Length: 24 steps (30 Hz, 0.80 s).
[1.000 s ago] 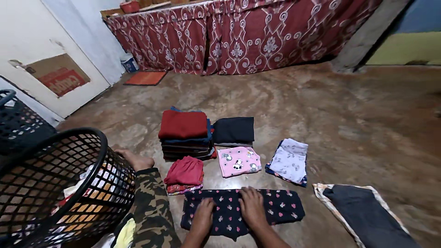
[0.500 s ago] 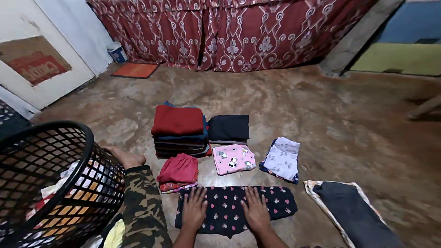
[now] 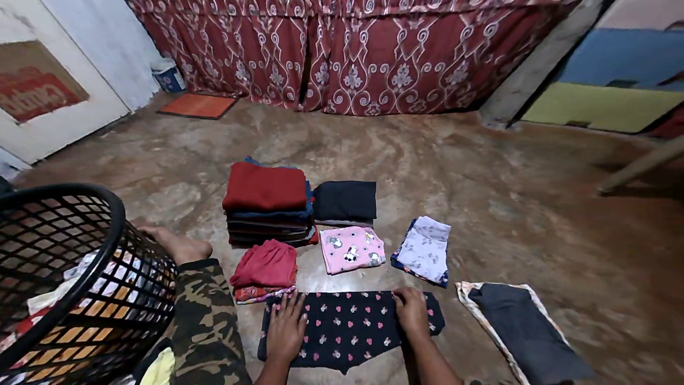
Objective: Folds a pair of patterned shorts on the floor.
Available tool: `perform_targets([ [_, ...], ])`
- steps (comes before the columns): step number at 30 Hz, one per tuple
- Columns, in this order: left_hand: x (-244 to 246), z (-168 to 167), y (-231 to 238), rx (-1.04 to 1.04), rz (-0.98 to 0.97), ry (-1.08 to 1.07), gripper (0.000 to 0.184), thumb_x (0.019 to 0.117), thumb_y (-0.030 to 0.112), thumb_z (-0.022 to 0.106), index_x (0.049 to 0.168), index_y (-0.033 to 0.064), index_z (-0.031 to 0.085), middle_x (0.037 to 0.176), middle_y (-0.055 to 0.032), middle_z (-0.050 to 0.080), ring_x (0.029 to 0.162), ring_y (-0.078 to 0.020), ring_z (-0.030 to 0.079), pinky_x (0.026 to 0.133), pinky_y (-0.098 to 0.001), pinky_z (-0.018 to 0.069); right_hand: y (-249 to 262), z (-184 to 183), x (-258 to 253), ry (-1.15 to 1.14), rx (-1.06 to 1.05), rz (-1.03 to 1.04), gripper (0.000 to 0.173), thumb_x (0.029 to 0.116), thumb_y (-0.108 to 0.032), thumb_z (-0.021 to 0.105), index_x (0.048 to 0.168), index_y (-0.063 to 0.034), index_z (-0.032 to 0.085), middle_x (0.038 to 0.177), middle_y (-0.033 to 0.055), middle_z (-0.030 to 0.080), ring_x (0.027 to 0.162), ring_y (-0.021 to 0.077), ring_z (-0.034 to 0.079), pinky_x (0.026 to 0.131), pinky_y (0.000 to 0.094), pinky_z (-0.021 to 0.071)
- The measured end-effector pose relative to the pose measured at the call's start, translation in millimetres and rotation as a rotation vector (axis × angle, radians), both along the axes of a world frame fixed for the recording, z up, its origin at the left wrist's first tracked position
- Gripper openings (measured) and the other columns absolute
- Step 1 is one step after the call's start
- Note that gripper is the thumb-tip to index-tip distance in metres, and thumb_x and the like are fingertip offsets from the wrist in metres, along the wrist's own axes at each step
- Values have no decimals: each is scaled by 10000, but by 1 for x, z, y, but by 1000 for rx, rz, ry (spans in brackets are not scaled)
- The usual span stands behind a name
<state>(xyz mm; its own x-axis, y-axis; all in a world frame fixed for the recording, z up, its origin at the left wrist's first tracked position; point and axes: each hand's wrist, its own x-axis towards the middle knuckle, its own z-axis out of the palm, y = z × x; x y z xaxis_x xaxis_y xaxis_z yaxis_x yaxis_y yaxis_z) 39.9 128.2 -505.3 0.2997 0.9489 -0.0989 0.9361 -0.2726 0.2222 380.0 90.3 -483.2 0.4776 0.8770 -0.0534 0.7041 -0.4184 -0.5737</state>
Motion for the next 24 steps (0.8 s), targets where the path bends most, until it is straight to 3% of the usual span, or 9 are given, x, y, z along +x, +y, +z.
perform_targets([
  [5,0,-1,1,-9,6,22,535,1083,394,322,1609,297,351,1691,54,259,1578,-275,171,1239,-615,104,5,6,-4,-36,-72,-7,157,960,-91,668,1071,-28,759,1248,203,659,1241,423,553,1079,544,433],
  [9,0,1,3,-41,16,33,535,1084,401,324,1610,306,343,1694,67,246,1582,-260,152,1242,-611,89,7,6,-2,10,18,-53,138,966,-70,645,1040,-8,744,1224,219,662,1215,436,565,1081,568,417],
  [14,0,1,2,-37,14,15,535,1081,401,326,1605,300,356,1694,61,248,1581,-263,158,1239,-621,99,11,4,-6,-35,1,-101,182,986,-106,633,1106,-16,736,1255,235,650,1216,462,565,1051,601,433],
  [18,0,2,2,-45,17,17,538,1084,399,319,1613,303,338,1699,66,231,1583,-259,146,1241,-617,98,13,-4,-12,-121,-102,-96,205,988,-120,620,1151,-100,742,1333,171,633,1251,443,549,996,601,470],
  [21,1,0,0,-28,23,19,535,1083,388,323,1610,296,346,1697,58,242,1581,-271,153,1237,-625,96,7,-2,-14,-105,-31,-85,230,978,-125,639,1185,-86,731,1349,191,618,1267,458,534,1016,616,451],
  [22,3,2,-1,-28,31,10,535,1085,378,328,1611,281,348,1697,46,243,1582,-277,150,1238,-626,80,3,0,-18,-115,19,-74,258,973,-133,645,1213,-83,725,1365,194,616,1287,461,527,1028,626,440],
  [24,15,6,-9,36,14,-84,526,1071,305,397,1577,160,420,1670,-45,318,1564,-325,212,1226,-663,76,-5,8,-35,-117,72,4,337,984,-148,612,1303,-63,681,1430,198,581,1365,454,480,1087,641,390],
])
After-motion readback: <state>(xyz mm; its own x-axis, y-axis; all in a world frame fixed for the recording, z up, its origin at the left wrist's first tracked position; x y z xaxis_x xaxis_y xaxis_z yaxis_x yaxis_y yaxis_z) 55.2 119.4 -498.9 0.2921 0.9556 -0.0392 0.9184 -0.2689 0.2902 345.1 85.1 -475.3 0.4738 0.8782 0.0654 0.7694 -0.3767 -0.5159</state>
